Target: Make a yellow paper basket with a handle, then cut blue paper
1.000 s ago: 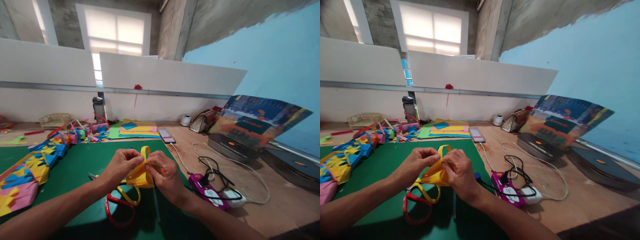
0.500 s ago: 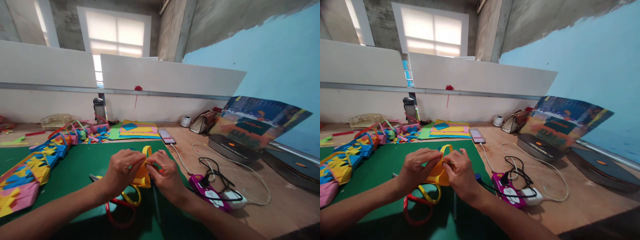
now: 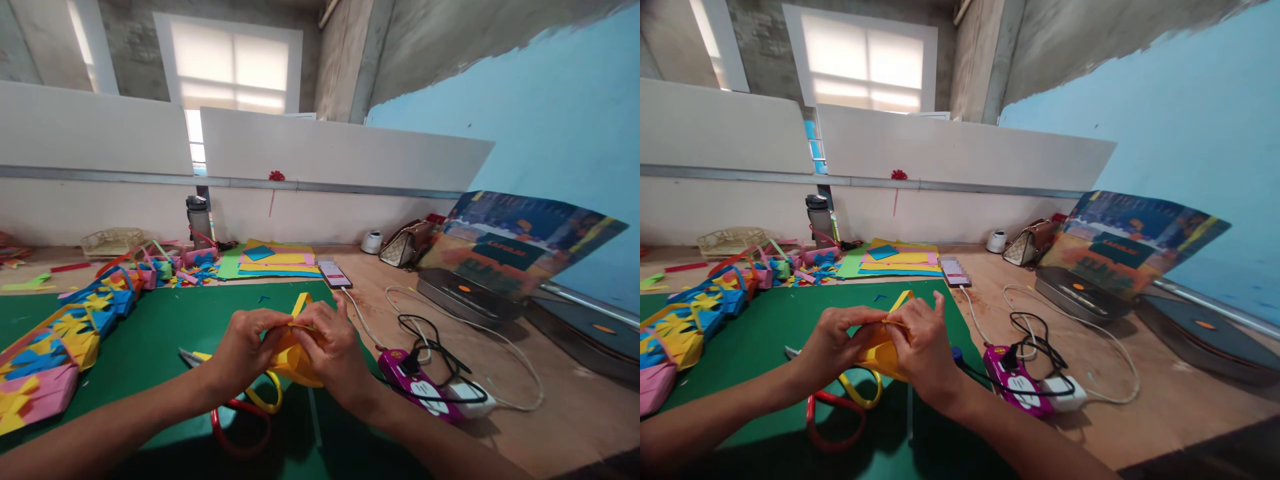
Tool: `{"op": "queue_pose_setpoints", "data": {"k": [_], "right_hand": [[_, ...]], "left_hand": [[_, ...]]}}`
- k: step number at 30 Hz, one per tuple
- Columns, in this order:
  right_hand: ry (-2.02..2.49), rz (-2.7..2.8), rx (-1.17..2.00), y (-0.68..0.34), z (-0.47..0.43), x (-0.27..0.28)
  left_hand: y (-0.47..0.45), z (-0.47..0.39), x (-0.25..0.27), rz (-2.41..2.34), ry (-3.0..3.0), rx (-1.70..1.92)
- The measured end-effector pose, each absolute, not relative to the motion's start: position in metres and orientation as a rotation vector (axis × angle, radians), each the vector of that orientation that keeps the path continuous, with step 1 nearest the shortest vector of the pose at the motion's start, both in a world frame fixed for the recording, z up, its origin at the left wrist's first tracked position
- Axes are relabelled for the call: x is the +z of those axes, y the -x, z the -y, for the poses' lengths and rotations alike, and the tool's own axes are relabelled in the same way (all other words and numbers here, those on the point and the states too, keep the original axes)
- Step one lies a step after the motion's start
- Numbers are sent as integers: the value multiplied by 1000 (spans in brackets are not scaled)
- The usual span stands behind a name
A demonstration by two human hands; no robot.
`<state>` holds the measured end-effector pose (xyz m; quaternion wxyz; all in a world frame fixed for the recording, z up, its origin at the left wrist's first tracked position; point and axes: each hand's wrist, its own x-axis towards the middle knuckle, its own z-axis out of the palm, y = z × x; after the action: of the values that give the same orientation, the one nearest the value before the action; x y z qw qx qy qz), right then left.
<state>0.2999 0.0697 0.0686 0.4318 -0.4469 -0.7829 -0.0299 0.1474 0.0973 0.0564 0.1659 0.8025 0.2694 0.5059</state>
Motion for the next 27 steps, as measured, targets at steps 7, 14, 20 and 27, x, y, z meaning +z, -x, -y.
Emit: {"op": "queue_pose_setpoints", "data": {"k": [7, 14, 20, 27], "right_hand": [[1102, 1982, -123, -301, -70, 68], [1124, 2028, -125, -301, -71, 69], [1134, 2073, -120, -302, -73, 68], [1138, 2068, -139, -301, -74, 66]], "left_hand": [[-147, -96, 56, -899, -2303, 1320], [-146, -99, 54, -1035, -2520, 1236], [-142, -101, 53, -1038, -2676, 1132], [-140, -101, 54, -1049, -2746, 1053]]}}
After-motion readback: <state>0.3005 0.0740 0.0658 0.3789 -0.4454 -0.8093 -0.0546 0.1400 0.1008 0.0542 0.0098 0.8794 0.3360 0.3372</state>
